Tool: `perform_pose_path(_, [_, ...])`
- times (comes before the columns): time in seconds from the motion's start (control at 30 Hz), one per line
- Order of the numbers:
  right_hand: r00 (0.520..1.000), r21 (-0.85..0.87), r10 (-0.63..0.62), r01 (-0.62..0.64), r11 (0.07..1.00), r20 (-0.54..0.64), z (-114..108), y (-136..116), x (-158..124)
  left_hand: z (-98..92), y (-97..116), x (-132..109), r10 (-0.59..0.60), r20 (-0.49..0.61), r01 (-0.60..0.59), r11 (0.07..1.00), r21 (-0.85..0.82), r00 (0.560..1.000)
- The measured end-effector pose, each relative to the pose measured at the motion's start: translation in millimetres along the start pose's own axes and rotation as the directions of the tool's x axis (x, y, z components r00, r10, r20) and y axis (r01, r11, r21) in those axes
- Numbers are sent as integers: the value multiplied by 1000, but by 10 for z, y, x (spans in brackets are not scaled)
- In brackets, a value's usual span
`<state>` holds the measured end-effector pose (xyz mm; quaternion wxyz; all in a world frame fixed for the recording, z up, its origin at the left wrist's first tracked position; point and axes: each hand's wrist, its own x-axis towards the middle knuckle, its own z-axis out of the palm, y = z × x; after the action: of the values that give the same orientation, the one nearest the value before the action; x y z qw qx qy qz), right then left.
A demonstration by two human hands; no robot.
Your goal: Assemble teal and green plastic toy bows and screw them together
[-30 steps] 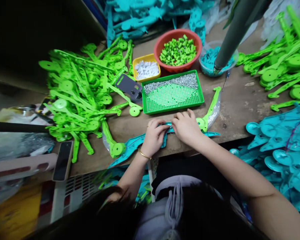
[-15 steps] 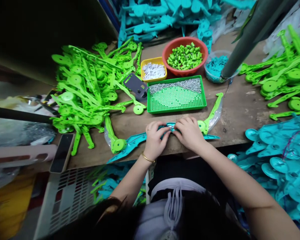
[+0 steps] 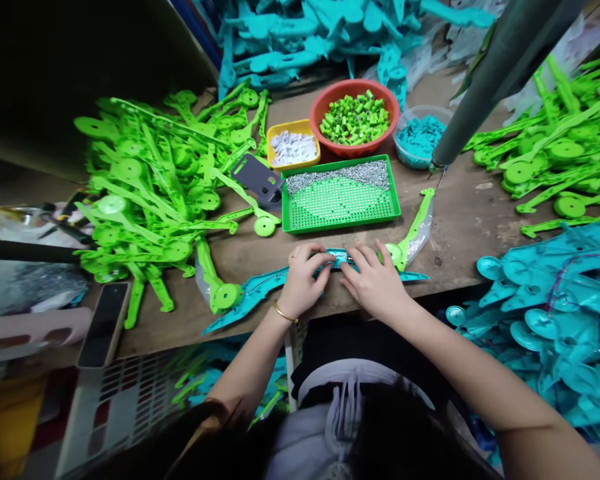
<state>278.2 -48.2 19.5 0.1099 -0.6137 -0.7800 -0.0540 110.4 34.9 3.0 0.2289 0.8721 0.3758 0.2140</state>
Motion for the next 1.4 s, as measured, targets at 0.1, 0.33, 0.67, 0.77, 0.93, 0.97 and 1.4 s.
perform_pose_path(0.1, [1000,21,-2,1,1000,23,22,-38,41,-14,-53,-45,73,-2,-73,997,-32,997])
perform_pose_path(0.33, [1000,105,-26,26,994,-4,43,-18,28,-8,-73,-70,140,-28,-140,990,7,990])
perform_pose_path(0.67, [993,201,36,-58,978,114,-2,7,139,-32,-81,-90,189,-16,-189,982,15,982])
perform_pose_path(0.77, [989,307,146,-142,941,13,-62,143,34,-30,-84,-88,201,22,-202,976,82,979])
perform_pose_path(0.93, [934,330,356,-327,885,-29,-64,304,-66,-32,-128,-80,213,59,-218,973,80,975])
perform_pose_path(0.97, [935,322,355,-334,886,-7,-51,310,-60,-33,-140,-80,216,60,-219,974,62,975])
perform_pose_path(1.4, [954,250,265,-294,923,140,-15,347,-9,-153,-124,-77,212,108,-211,977,-19,971])
